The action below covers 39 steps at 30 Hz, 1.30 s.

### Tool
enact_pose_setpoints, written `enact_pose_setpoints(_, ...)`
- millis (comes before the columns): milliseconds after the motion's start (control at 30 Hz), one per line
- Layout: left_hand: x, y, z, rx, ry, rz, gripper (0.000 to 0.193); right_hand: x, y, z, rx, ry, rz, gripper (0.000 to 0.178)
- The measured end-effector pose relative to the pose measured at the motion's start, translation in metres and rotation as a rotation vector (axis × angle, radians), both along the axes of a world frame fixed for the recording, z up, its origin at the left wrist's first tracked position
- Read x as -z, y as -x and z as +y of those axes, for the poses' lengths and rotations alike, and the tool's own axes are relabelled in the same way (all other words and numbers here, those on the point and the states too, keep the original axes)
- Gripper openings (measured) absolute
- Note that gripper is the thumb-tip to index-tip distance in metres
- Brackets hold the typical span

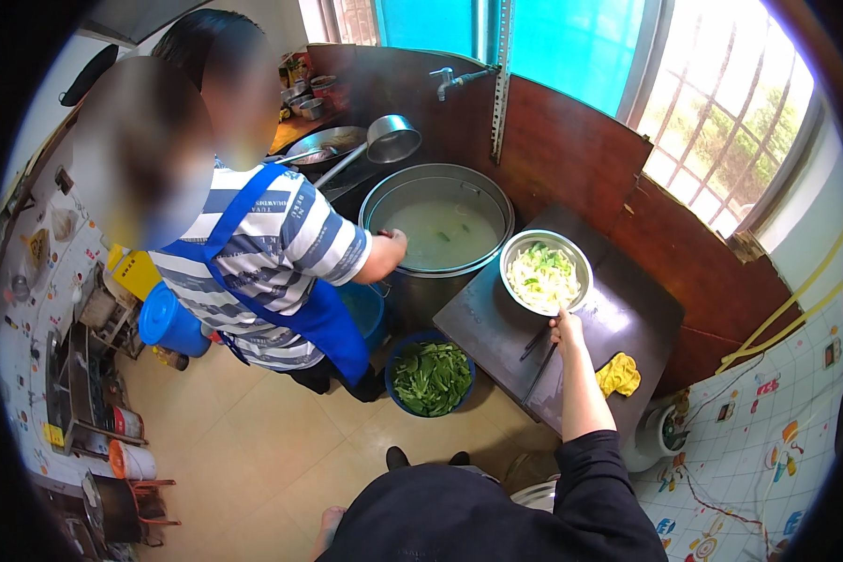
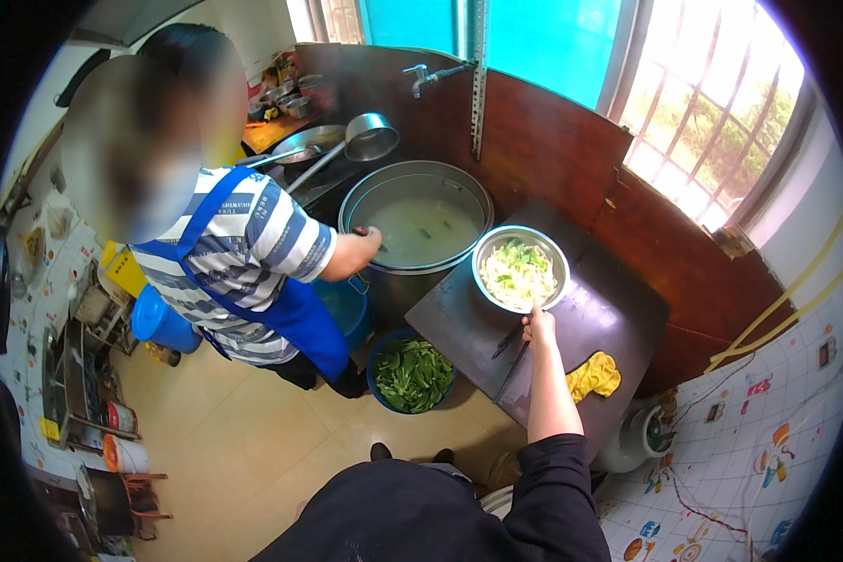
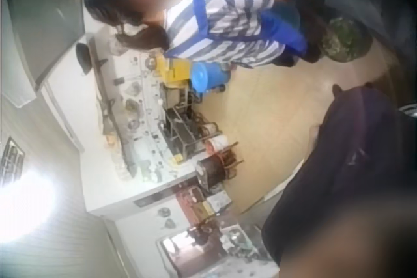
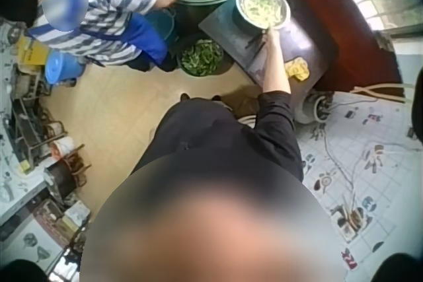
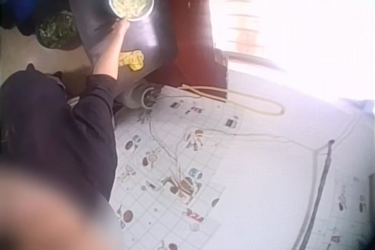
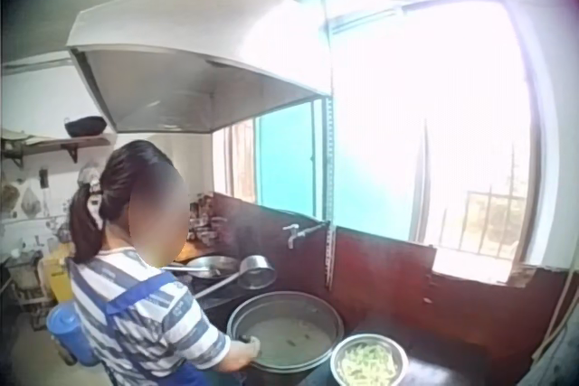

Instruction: The person assembles a noodle bowl by adding cooked noodles and vegetables from a large pot, then topping with various sauces and seasonings from containers on the counter. The finished bowl is carried to a dining area and served to a customer.

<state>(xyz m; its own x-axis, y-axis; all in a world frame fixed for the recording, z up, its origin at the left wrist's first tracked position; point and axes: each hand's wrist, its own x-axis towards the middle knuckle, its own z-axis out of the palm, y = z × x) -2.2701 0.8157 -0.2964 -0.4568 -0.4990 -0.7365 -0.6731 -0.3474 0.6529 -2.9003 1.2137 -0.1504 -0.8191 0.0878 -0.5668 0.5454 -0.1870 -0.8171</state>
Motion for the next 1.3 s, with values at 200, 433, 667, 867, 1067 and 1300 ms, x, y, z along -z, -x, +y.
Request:
enact_pose_setpoints(200,-0.058,0.028,0.018,0.094,0.146,-0.129,0.016,-0.001,-0.002,0.001,0.005,0.001,0.0,0.028)
enact_pose_setpoints(433,-0.061,0.028,0.018,0.068,0.126,-0.043,0.012,-0.005,-0.001,-0.002,0.012,0.002,0.0,0.028)
enact_pose_setpoints(667,-0.069,0.043,0.027,-0.043,0.067,-0.079,0.012,0.005,0.007,0.006,0.004,-0.019,0.01,0.028)
enact_pose_setpoints(867,-0.039,0.027,0.022,-0.118,-0.027,0.019,0.012,0.008,0.012,0.01,0.015,-0.011,0.003,0.028)
enact_pose_setpoints(1067,-0.002,0.008,0.013,-0.065,-0.018,-0.025,0.011,0.006,0.006,0.008,-0.019,-0.008,0.012,0.035)
enact_pose_setpoints(1300,0.041,-0.004,0.001,-0.014,-0.154,0.006,0.01,-0.005,-0.006,0.015,-0.003,-0.042,0.002,0.041)
